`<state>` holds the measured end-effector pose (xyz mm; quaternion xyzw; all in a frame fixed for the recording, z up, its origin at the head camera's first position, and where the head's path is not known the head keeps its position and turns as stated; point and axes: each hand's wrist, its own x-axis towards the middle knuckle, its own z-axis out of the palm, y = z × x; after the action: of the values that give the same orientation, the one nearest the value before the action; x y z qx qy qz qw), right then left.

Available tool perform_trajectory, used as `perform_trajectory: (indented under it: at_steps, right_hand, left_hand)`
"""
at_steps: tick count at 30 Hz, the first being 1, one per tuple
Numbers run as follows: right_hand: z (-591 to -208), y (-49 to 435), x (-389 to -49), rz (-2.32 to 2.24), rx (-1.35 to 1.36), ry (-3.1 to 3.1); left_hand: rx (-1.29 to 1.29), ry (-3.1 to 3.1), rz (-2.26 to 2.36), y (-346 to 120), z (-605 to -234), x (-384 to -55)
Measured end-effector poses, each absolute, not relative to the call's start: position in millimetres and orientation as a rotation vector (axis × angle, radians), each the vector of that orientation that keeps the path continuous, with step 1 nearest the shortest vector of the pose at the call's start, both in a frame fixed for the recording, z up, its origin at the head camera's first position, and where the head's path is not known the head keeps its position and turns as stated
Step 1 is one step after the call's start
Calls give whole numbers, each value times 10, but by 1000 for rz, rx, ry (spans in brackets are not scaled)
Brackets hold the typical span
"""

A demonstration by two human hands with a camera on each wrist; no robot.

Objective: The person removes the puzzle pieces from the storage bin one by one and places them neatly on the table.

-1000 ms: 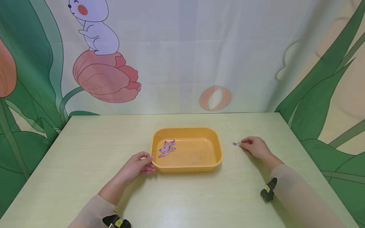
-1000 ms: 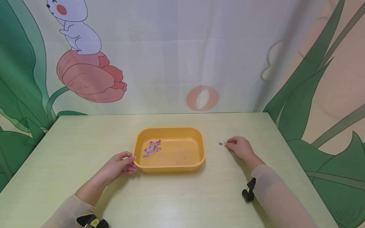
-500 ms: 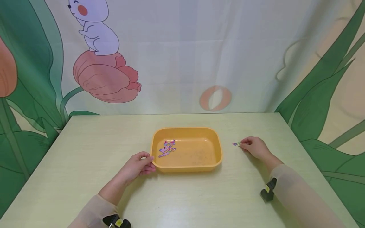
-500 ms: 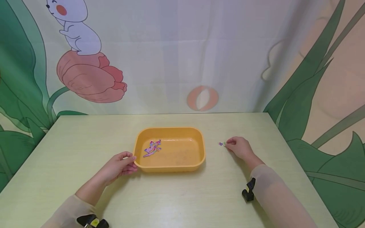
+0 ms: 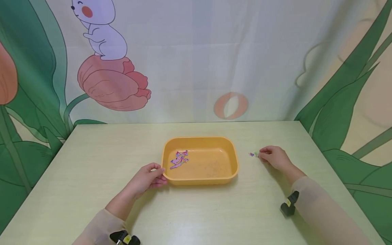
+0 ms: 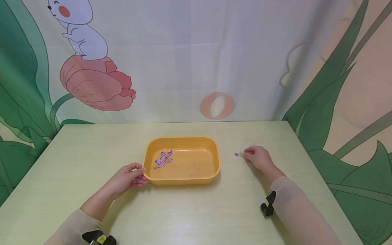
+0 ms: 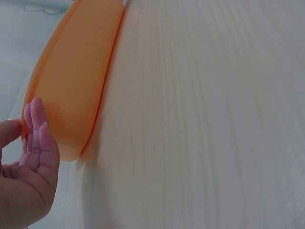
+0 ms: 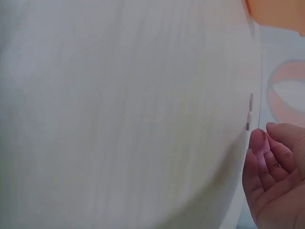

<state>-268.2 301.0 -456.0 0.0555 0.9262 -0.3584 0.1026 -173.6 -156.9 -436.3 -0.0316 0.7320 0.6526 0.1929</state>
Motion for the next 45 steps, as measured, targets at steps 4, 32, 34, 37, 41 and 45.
perform_trajectory:
  at_steps: [4, 32, 34, 37, 41, 45]
  right_hand:
    - [-4488, 2982, -2669, -1142, 152, 2690]
    - [-4081, 2187, -2573, -1528, -273, 2481]
    - [-4059, 2126, -2572, -1544, -283, 2472]
    - [-4040, 2023, -2580, -1586, -315, 2457]
    - [-4028, 1847, -2588, -1628, -352, 2422]
    - [-4004, 1670, -2579, -1631, -374, 2377]
  left_hand:
    - [-84, 2058, 1827, -1573, -4356, -1735]
    - [-81, 2071, 1817, -1578, -4360, -1720]
    - [-79, 2071, 1816, -1578, -4357, -1718]
    - [-83, 2074, 1819, -1578, -4357, -1719]
    - [-92, 2081, 1821, -1574, -4367, -1723]
    - [-91, 2072, 1824, -1563, -4387, -1725]
